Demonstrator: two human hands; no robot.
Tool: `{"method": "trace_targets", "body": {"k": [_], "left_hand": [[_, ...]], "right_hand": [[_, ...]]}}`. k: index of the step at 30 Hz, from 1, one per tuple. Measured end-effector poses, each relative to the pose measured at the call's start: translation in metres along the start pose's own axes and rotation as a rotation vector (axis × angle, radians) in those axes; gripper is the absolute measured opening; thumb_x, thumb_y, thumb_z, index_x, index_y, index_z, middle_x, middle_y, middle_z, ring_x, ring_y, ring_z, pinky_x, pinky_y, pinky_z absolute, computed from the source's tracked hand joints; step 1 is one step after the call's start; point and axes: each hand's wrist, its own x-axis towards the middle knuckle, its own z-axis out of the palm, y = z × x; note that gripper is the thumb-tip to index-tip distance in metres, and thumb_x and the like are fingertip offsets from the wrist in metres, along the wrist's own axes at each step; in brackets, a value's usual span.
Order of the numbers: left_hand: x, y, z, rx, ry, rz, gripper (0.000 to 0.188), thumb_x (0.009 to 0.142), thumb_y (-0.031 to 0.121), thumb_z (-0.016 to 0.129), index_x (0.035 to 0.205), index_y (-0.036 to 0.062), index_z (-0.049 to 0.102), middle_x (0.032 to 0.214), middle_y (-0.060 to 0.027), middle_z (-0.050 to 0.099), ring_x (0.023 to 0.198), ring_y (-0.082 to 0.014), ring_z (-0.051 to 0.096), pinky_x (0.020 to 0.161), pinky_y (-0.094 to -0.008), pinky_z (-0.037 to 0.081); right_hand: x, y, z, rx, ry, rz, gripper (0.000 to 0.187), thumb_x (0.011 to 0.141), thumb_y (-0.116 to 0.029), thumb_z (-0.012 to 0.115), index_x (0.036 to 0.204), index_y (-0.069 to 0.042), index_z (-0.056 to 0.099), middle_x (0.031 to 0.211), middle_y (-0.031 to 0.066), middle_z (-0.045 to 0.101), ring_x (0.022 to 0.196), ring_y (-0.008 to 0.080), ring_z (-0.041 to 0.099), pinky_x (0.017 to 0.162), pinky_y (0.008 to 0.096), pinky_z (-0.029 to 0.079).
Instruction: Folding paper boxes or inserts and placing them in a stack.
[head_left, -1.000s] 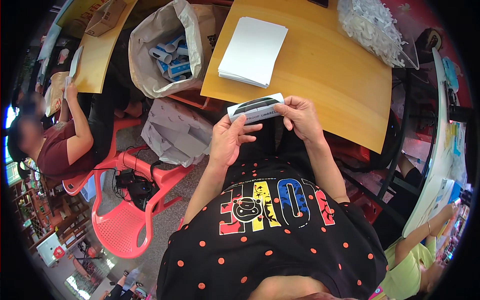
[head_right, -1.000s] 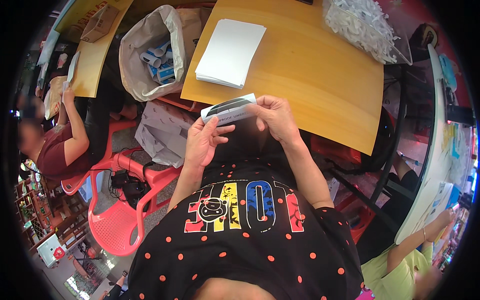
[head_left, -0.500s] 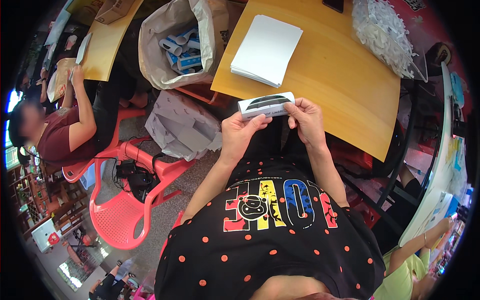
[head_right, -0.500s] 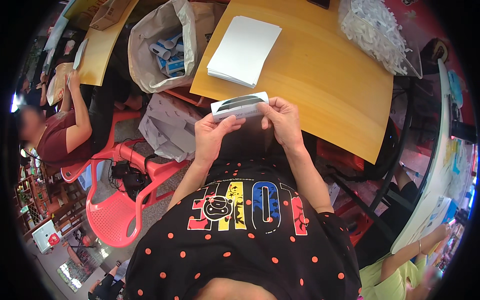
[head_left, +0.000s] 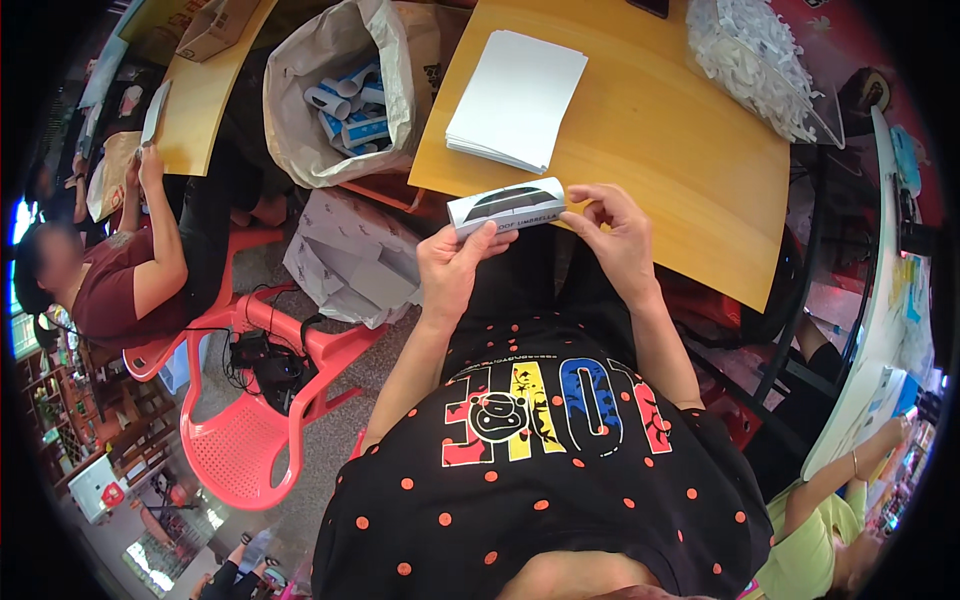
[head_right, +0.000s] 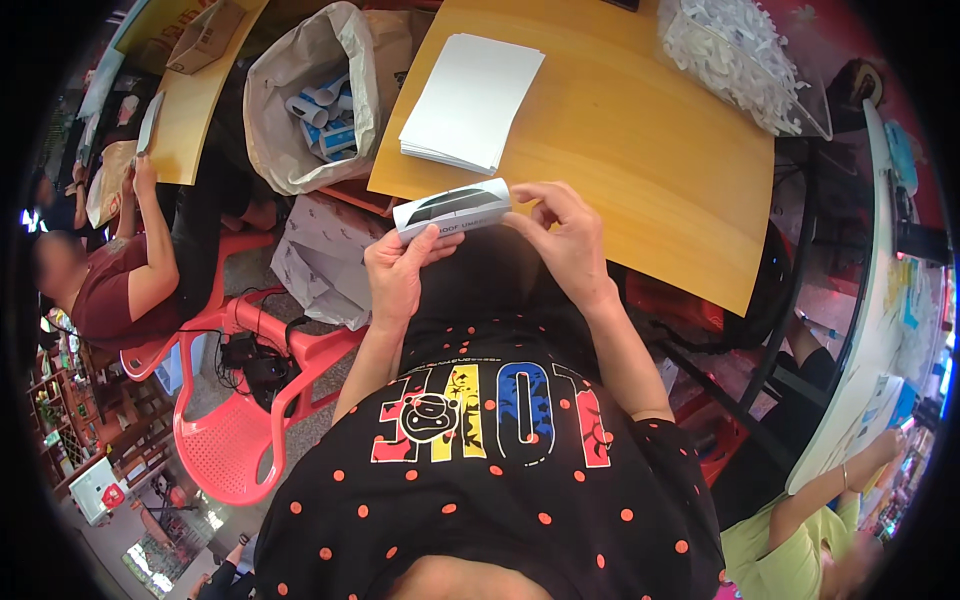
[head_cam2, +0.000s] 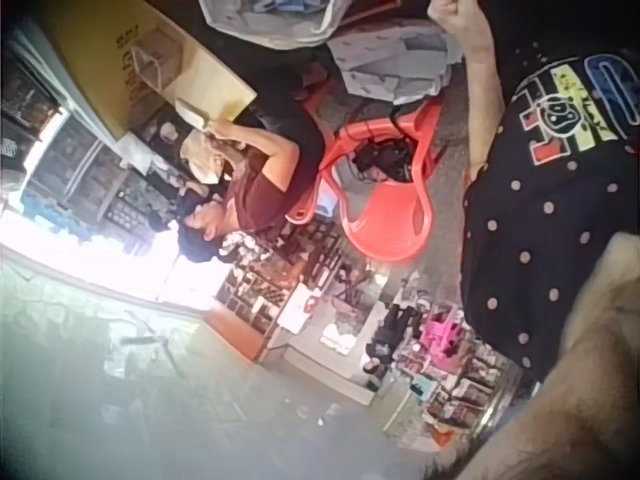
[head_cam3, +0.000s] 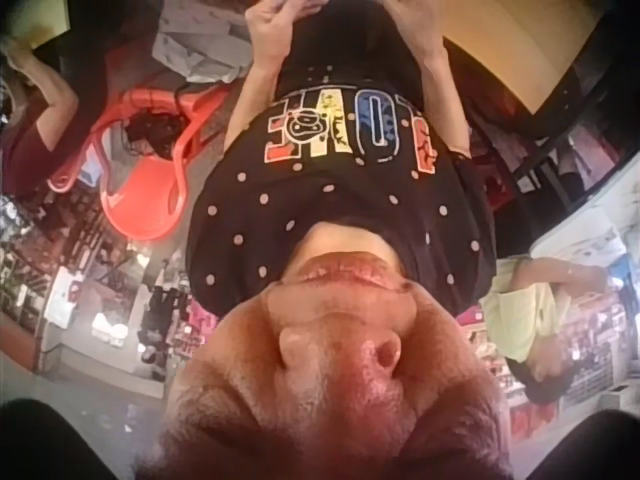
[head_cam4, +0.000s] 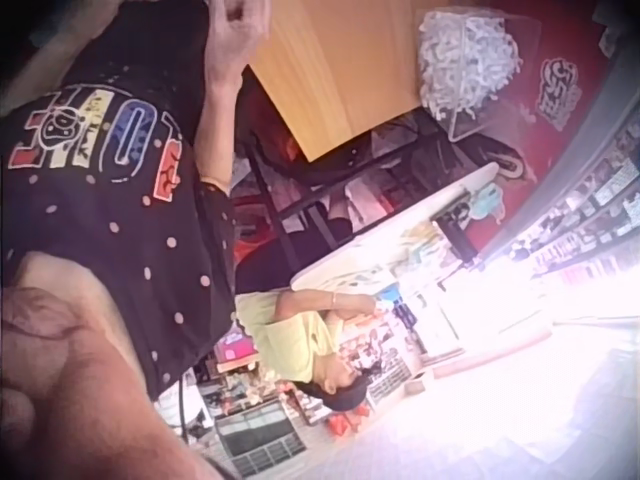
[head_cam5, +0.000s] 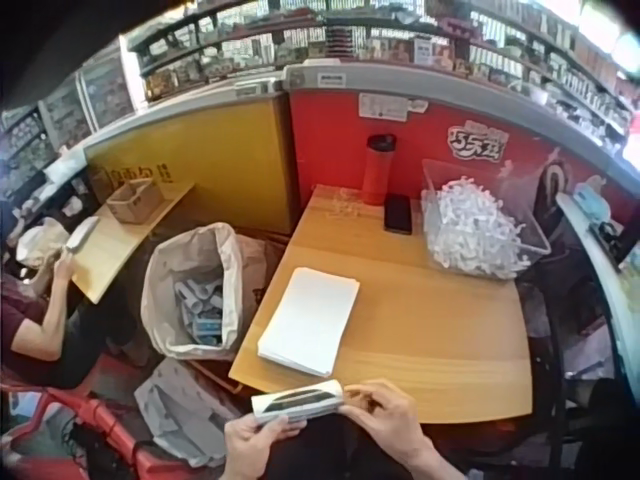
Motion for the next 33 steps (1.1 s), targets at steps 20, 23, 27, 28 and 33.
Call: {"method": "trace_targets", "body": {"k": [20,23,27,28,33], "left_hand": [[-0.003,0.006,0.02,0.272,0.036,0.195,0.018,0.088,0.0,0.058,0.103,-0.0103,0.062,0.092,-0.0152,0.069,0.084,-0.0186,0.068,0.074,-0.0289,0.056],[-0.002,0.007,0.018,0.232,0.014,0.165,0.02,0.09,0.002,0.057,0.106,-0.0092,0.061,0.095,-0.0149,0.067,0.086,-0.0206,0.067,0.077,-0.0296,0.055],[-0.003,0.006,0.014,0.258,0.001,0.173,0.021,0.091,0.003,0.057,0.107,-0.0092,0.061,0.097,-0.0148,0.067,0.087,-0.0214,0.067,0.078,-0.0299,0.055],[-0.003,0.005,0.014,0.256,0.013,0.183,0.02,0.09,0.002,0.057,0.107,-0.0089,0.061,0.095,-0.0147,0.068,0.087,-0.0204,0.067,0.077,-0.0294,0.055],[-0.006,0.008,0.016,0.339,0.015,0.214,0.02,0.09,0.002,0.057,0.106,-0.0092,0.062,0.096,-0.0146,0.067,0.087,-0.0208,0.067,0.078,-0.0301,0.056]], "right_hand": [[0.012,0.01,0.001,-0.325,-0.108,-0.436,0.017,0.072,0.006,0.064,0.083,-0.002,0.054,0.082,0.011,0.057,0.07,0.0263,0.059,0.061,0.0326,0.048],[0.011,0.008,0.002,-0.347,-0.11,-0.411,0.015,0.074,0.004,0.063,0.084,-0.002,0.054,0.083,0.0117,0.057,0.072,0.0286,0.059,0.062,0.0345,0.049],[0.01,0.004,0.002,-0.359,-0.132,-0.387,0.011,0.078,0.002,0.06,0.086,-0.002,0.054,0.084,0.013,0.056,0.075,0.0319,0.059,0.064,0.0381,0.05],[0.01,0.003,0.003,-0.356,-0.126,-0.386,0.011,0.078,0.002,0.06,0.086,-0.002,0.054,0.084,0.013,0.056,0.075,0.0318,0.059,0.065,0.0382,0.05],[0.009,0.006,0.005,-0.3,-0.099,-0.407,0.01,0.077,0.004,0.06,0.082,-0.001,0.053,0.081,0.0128,0.056,0.073,0.0308,0.059,0.063,0.0376,0.049]]}}
